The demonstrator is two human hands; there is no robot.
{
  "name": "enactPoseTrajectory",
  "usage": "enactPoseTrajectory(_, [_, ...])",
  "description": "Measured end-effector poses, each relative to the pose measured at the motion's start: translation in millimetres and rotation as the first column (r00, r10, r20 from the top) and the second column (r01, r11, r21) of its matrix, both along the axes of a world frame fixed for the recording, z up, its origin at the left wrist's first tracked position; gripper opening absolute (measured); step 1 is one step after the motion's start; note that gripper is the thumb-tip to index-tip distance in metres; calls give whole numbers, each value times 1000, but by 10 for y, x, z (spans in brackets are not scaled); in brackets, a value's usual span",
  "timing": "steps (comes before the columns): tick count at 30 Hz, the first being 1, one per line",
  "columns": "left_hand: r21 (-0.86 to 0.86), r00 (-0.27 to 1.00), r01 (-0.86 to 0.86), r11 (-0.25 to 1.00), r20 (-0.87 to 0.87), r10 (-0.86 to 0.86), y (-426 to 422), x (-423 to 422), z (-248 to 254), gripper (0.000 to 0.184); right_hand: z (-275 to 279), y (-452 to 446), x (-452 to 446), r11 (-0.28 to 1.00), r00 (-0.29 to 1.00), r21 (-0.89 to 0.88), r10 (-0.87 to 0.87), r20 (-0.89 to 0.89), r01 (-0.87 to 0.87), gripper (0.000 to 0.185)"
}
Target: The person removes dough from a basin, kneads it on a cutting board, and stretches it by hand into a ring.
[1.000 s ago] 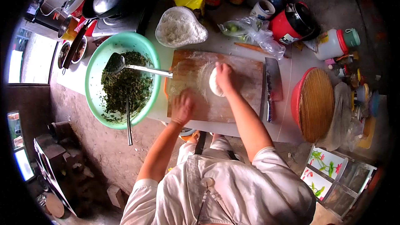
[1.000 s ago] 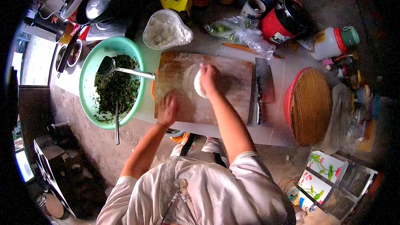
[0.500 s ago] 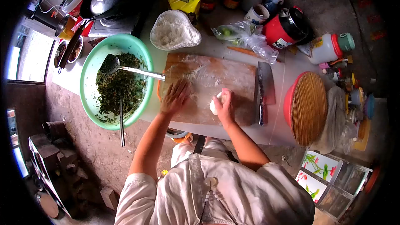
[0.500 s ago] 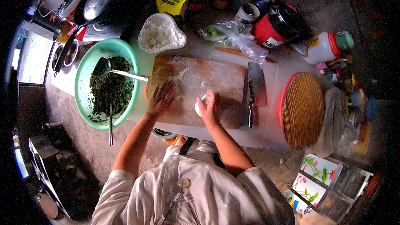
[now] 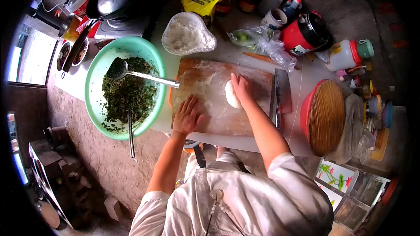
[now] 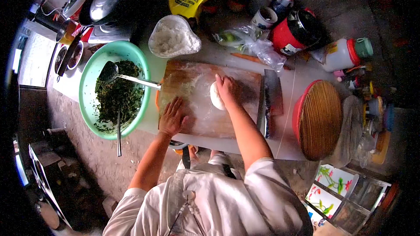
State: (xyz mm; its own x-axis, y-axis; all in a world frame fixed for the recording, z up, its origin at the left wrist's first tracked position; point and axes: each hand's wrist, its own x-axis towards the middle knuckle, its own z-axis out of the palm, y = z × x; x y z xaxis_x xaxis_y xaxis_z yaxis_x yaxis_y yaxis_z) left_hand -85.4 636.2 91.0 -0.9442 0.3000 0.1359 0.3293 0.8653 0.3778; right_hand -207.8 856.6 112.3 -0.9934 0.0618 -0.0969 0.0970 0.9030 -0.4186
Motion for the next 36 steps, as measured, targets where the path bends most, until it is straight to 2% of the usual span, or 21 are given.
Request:
enactPoseTrajectory(2, [-8,1000,-9,1000,19,9,2,1,-5,56,-141,105,196,933,977,-352,0,-215,-78,46])
enactPoseTrajectory(4, [21,999,7,1000,-32,-6,-11,4,-35,54,-1,167,501,833,982,-534,52,-182,-143,41])
enactPoseTrajectory(5, [28,1000,6,1000,-28,-5,1,3,-39,54,243,81,696,715,1000,-699,-10,2,8,31])
enactPoseTrajectory(6, [36,999,5,999,-36,-4,-1,3,-36,54,-216,156,908,741,996,-670,-24,-86,-40,20])
enactPoseTrajectory(8, [41,999,6,999,-41,-4,-13,5,-21,54,-52,44,1149,914,909,-358,27,-415,-190,14])
enactPoseTrajectory(9, [44,1000,5,999,-12,-4,-10,-1,-8,54,-89,-15,1177,914,911,-360,25,-412,-188,14])
enactPoseTrajectory(10, [49,1000,4,999,18,-5,-3,-7,-1,55,-143,-67,1194,900,902,-432,-130,-412,-68,14])
enactPoseTrajectory(11, [48,1000,6,999,24,-7,-1,-22,-1,55,-188,-89,1193,864,872,-501,-282,-401,49,13])
enactPoseTrajectory(12, [44,999,5,999,37,-7,1,-34,-2,55,-186,-77,1154,864,874,-500,-285,-395,56,13])
enactPoseTrajectory(13, [39,999,5,999,50,-7,2,-48,-6,56,-164,-51,1061,956,913,-291,-142,-382,27,14])
enactPoseTrajectory(15, [34,998,8,999,60,-10,2,-41,-8,55,-179,-4,836,997,950,69,56,-308,-36,18])
enactPoseTrajectory(19, [42,1000,0,999,25,-1,6,-32,29,53,-294,22,389,994,952,57,107,-285,-95,20])
enactPoseTrajectory(21, [47,1000,2,999,-12,-1,5,-24,1,51,-50,-74,285,986,999,167,9,39,-16,21])
enactPoseTrajectory(22, [56,999,1,998,-36,1,-4,-21,-14,50,-44,-82,299,986,1000,165,5,28,-9,21])
enactPoseTrajectory(24, [57,999,4,998,-47,-2,-15,-13,-31,50,-36,-48,356,994,963,19,110,-246,-109,24])
enactPoseTrajectory(26, [69,999,1,998,-44,2,-3,12,-38,49,21,34,516,948,925,-140,235,-297,-286,22])
enactPoseTrajectory(28, [89,998,-4,996,-57,9,-9,3,-35,48,203,-79,768,876,926,-381,164,-340,-295,16])
enactPoseTrajectory(30, [91,999,-7,996,-35,10,-24,-2,7,48,285,-146,883,768,981,-619,61,-183,-164,17])
enactPoseTrajectory(32, [90,1000,-6,996,-18,7,-25,-13,26,48,194,-184,928,590,988,-796,-139,68,137,20])
enactPoseTrajectory(34, [85,1000,-7,996,-20,8,-16,-21,-6,48,193,-255,939,571,959,-790,-272,77,225,24])
enactPoseTrajectory(36, [88,1000,2,996,-21,-1,-23,-35,-38,48,192,-332,1016,912,929,-381,-261,-261,149,25])
